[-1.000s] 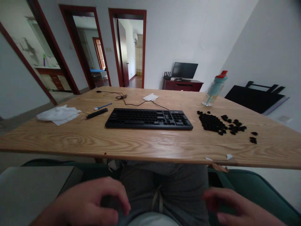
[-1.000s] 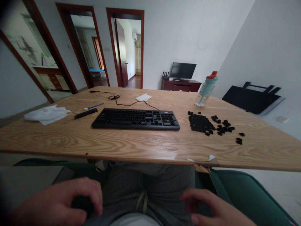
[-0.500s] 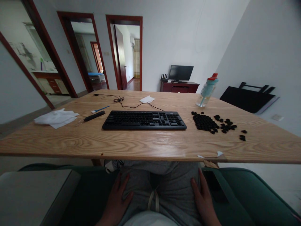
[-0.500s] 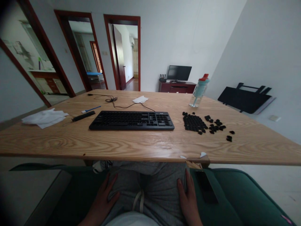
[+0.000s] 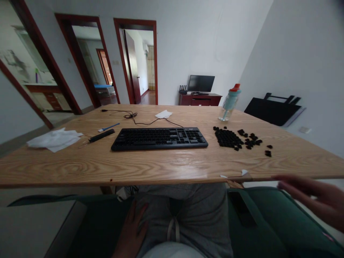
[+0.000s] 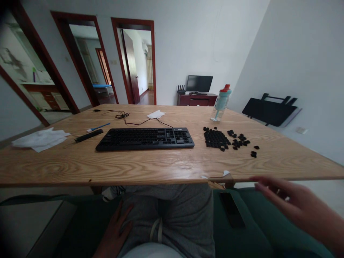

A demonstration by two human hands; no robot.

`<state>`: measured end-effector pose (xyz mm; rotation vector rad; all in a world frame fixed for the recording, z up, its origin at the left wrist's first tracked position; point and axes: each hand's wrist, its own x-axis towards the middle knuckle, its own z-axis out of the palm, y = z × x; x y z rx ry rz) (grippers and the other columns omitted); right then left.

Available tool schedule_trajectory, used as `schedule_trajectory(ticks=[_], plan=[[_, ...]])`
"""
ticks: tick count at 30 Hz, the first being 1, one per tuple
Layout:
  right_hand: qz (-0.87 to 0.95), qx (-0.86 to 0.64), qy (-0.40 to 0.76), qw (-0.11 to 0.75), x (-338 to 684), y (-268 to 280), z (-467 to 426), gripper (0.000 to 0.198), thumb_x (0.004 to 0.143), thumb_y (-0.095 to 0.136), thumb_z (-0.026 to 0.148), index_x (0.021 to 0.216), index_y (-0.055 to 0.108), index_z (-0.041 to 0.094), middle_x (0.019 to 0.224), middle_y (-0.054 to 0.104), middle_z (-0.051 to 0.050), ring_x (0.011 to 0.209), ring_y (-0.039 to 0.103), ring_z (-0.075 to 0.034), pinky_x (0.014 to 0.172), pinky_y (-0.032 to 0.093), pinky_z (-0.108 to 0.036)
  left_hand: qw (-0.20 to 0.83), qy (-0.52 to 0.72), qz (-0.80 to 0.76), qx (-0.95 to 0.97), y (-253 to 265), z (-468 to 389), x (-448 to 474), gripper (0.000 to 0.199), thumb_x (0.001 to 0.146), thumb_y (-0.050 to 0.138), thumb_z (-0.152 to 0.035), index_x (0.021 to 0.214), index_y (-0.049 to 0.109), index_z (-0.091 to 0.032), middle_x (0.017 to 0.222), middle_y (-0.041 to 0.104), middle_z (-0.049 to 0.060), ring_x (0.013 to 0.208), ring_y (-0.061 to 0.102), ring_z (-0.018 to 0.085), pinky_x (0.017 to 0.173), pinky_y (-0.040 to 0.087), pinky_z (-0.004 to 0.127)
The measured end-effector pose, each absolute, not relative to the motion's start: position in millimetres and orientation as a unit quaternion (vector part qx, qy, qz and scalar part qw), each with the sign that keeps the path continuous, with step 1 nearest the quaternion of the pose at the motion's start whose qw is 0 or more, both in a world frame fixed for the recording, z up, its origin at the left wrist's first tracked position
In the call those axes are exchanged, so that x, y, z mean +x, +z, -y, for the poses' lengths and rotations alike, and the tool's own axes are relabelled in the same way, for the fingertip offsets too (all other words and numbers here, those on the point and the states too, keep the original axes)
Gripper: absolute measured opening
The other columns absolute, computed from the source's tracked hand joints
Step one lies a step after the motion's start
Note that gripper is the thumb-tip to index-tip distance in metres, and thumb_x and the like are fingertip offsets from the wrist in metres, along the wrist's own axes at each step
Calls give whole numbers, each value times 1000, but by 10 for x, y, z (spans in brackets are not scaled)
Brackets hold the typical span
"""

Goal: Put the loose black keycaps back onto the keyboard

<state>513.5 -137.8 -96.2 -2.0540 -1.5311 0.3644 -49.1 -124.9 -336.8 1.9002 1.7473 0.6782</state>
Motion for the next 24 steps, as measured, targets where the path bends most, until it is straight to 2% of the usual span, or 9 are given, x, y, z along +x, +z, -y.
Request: schedule_trajectory(ticks=[2, 4, 7, 11, 15, 18, 20, 22, 24], plan=[[575, -764, 98, 275, 5392, -778, 1154, 36, 73, 56, 71, 88, 76, 46, 101, 74, -15, 87, 68, -40, 79, 50, -58, 231, 251, -635, 693, -3351, 1243, -477, 50, 92, 50, -35, 142, 53, -32, 164, 24, 3, 149, 27, 30, 119, 30, 52], [558, -788, 92, 244, 5587, -735, 885, 44, 74, 57, 70, 94, 75, 36, 78, 72, -17, 73, 66, -40, 75, 47, -60, 228, 252, -636, 693, -3338, 1238, -460, 50, 92, 51, -36, 142, 54, -33, 164, 25, 3, 148, 28, 30, 119, 30, 51], [561, -794, 66, 227, 5760, -807, 544, 52, 72, 57, 68, 101, 74, 28, 71, 69, -14, 61, 62, -37, 66, 46, -56, 227, 247, -640, 691, -3316, 1238, -448, 51, 92, 50, -37, 142, 53, -32, 165, 23, 4, 148, 29, 31, 119, 30, 51], [597, -776, 13, 202, 5786, -827, 338, 37, 73, 60, 58, 87, 73, 27, 89, 71, -16, 62, 61, -33, 65, 44, -51, 228, 232, -641, 695, -3296, 1246, -460, 52, 92, 49, -39, 143, 52, -31, 165, 22, 7, 147, 30, 31, 119, 30, 51], [608, -778, 18, 156, 5520, -685, 334, 22, 75, 64, 48, 76, 65, 27, 68, 65, -14, 59, 59, -33, 60, 40, -48, 220, 235, -645, 693, -3316, 1247, -472, 52, 91, 51, -39, 143, 53, -32, 164, 24, 6, 147, 32, 33, 118, 32, 53], [636, -754, 77, 145, 5122, -586, 375, 24, 80, 63, 48, 82, 64, 24, 69, 65, -12, 59, 58, -28, 59, 40, -44, 223, 233, -643, 695, -3332, 1246, -470, 53, 91, 52, -39, 143, 52, -33, 165, 22, 5, 147, 30, 32, 118, 31, 52], [661, -709, 153, 193, 4789, -563, 397, 30, 80, 63, 53, 84, 63, 22, 70, 63, -10, 62, 57, -24, 58, 41, -40, 227, 233, -641, 696, -3333, 1246, -464, 53, 92, 51, -40, 144, 51, -32, 165, 20, 5, 148, 28, 31, 119, 29, 51], [675, -625, 259, 293, 4432, -574, 404, 35, 80, 65, 56, 86, 61, 22, 74, 61, -6, 64, 54, -19, 57, 42, -34, 229, 233, -639, 696, -3333, 1246, -457, 52, 93, 49, -40, 144, 51, -32, 166, 18, 5, 149, 27, 30, 119, 29, 50], [633, -544, 370, 410, 4087, -597, 394, 38, 77, 70, 57, 88, 56, 23, 73, 58, -1, 57, 46, -13, 52, 37, -29, 228, 233, -638, 697, -3340, 1247, -454, 52, 94, 48, -40, 145, 50, -32, 166, 17, 5, 149, 27, 30, 119, 29, 50]])
